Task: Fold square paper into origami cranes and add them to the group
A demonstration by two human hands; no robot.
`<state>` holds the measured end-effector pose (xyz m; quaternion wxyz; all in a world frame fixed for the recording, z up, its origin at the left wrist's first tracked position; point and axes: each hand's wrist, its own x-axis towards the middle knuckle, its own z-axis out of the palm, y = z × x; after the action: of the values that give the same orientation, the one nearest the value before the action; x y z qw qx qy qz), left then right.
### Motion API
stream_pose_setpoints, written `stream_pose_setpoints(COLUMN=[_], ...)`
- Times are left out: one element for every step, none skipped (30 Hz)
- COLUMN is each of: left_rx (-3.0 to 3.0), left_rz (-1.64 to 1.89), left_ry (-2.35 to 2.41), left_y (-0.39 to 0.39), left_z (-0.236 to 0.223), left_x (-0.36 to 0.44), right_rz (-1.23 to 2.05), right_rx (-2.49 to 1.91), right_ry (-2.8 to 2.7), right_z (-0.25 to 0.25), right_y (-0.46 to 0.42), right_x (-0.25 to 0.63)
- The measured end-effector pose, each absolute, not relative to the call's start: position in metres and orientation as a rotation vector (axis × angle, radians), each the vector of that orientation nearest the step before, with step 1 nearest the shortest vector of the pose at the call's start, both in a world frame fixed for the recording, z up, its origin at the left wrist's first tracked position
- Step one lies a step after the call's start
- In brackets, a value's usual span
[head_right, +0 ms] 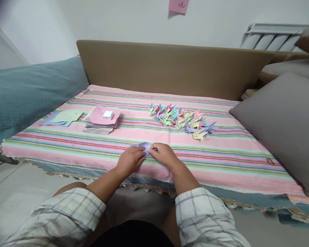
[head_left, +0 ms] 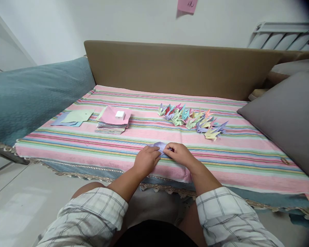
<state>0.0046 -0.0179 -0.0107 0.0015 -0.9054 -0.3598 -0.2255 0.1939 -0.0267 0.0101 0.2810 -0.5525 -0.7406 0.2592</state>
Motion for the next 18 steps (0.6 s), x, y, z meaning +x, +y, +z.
stream_pose_setpoints(left_rx=[-2.835,-2.828,-2.822,-2.815,-2.81,-2.807,-2.806,-2.807,-2.81,-2.814,-2.818,-2.821,-2.824,-2.827,-2.83,-2.834,-2.838,-2.843], left_rz=[-0.702,-0.694,-0.683,-0.671,-0.657,-0.645,-0.636,-0.631,-0.63,-0.63,-0.633,-0.639,-0.648,-0.661,-0.678,-0.697,-0.715,-0.728], left_ry=[-1.12,-1.11,-1.101,-1.094,-1.089,-1.086,-1.084,-1.085,-1.087,-1.091,-1.094,-1.096,-1.097,-1.098,-1.099,-1.1,-1.098,-1.095], left_y=[-0.0181,-0.0182,-0.0182,-0.0181,-0.018,-0.018,-0.0179,-0.0179,-0.0179,-0.018,-0.018,-0.018,-0.018,-0.0178,-0.0175,-0.017,-0.0165,-0.0159], left_z=[-0.0112,-0.0118,-0.0124,-0.0129,-0.0132,-0.0134,-0.0135,-0.0135,-0.0134,-0.0133,-0.0132,-0.0133,-0.0136,-0.0141,-0.0147,-0.0155,-0.0163,-0.017], left_x=[0.0047,0.0047,0.0047,0.0047,0.0048,0.0048,0.0049,0.0049,0.0049,0.0048,0.0047,0.0044,0.0041,0.0038,0.0034,0.0029,0.0024,0.0019], right_rz=[0.684,0.674,0.663,0.653,0.643,0.634,0.629,0.627,0.63,0.633,0.636,0.636,0.634,0.631,0.626,0.623,0.623,0.624], right_rx=[-1.504,-1.529,-1.554,-1.578,-1.599,-1.618,-1.631,-1.639,-1.642,-1.643,-1.644,-1.648,-1.653,-1.659,-1.665,-1.672,-1.681,-1.692], right_ry=[-1.974,-1.962,-1.951,-1.941,-1.934,-1.93,-1.928,-1.927,-1.928,-1.928,-1.929,-1.93,-1.931,-1.932,-1.932,-1.932,-1.931,-1.93], right_z=[0.0099,0.0097,0.0093,0.0089,0.0084,0.0078,0.0072,0.0067,0.0062,0.0057,0.0054,0.0053,0.0053,0.0055,0.0058,0.0062,0.0067,0.0072], right_y=[-0.0266,-0.0264,-0.0263,-0.0261,-0.0259,-0.0257,-0.0255,-0.0253,-0.0251,-0.025,-0.025,-0.025,-0.025,-0.025,-0.025,-0.025,-0.0249,-0.0248], right_x=[0.1928,0.1917,0.1907,0.1897,0.1889,0.1883,0.1878,0.1874,0.1872,0.187,0.1869,0.1867,0.1865,0.1862,0.1859,0.1855,0.185,0.1845])
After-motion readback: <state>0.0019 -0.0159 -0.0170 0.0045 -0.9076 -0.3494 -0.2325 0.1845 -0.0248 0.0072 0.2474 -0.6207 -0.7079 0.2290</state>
